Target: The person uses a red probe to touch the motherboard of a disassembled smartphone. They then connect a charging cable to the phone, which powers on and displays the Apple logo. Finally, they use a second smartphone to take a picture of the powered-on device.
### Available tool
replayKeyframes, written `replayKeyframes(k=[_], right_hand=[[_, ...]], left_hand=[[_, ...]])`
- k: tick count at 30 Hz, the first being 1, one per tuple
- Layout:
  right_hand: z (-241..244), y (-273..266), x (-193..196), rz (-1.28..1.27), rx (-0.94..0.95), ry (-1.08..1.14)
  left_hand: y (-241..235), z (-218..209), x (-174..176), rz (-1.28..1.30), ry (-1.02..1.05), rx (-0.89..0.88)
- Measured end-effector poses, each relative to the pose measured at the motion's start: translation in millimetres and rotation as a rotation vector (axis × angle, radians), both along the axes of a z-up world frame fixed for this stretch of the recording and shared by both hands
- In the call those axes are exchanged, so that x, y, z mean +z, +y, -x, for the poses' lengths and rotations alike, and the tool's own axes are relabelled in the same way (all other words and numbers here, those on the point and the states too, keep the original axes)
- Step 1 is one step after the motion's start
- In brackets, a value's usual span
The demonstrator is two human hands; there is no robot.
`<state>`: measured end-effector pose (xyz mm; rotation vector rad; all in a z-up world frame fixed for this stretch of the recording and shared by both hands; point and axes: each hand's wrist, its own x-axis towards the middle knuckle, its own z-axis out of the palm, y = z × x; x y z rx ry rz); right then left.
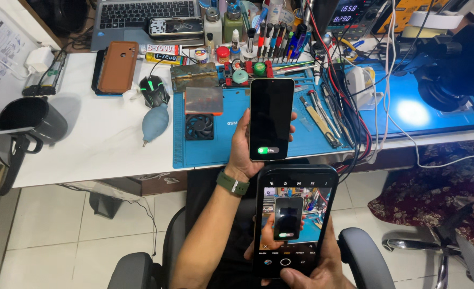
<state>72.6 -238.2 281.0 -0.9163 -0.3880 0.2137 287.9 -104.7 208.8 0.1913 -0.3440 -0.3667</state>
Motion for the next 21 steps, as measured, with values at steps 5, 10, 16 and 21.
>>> replayKeyframes(k=[5, 10, 16, 21], right_hand=[[17, 4, -12, -0.007, -0.083, -0.006], [14, 5, -18, -0.045, 0.004, 0.012], [-19, 22, -7, 0.032, 0.009, -0.058], [-37, 27, -8, -0.032, 0.025, -0.008]], left_hand=[[-3, 9, -6, 0.009, 0.011, -0.034], [-2, 23, -16, 0.120, 0.154, -0.098], [1, 19, -48, 0.147, 0.187, -0.038], [3, 5, -60, 0.193, 0.229, 0.012]])
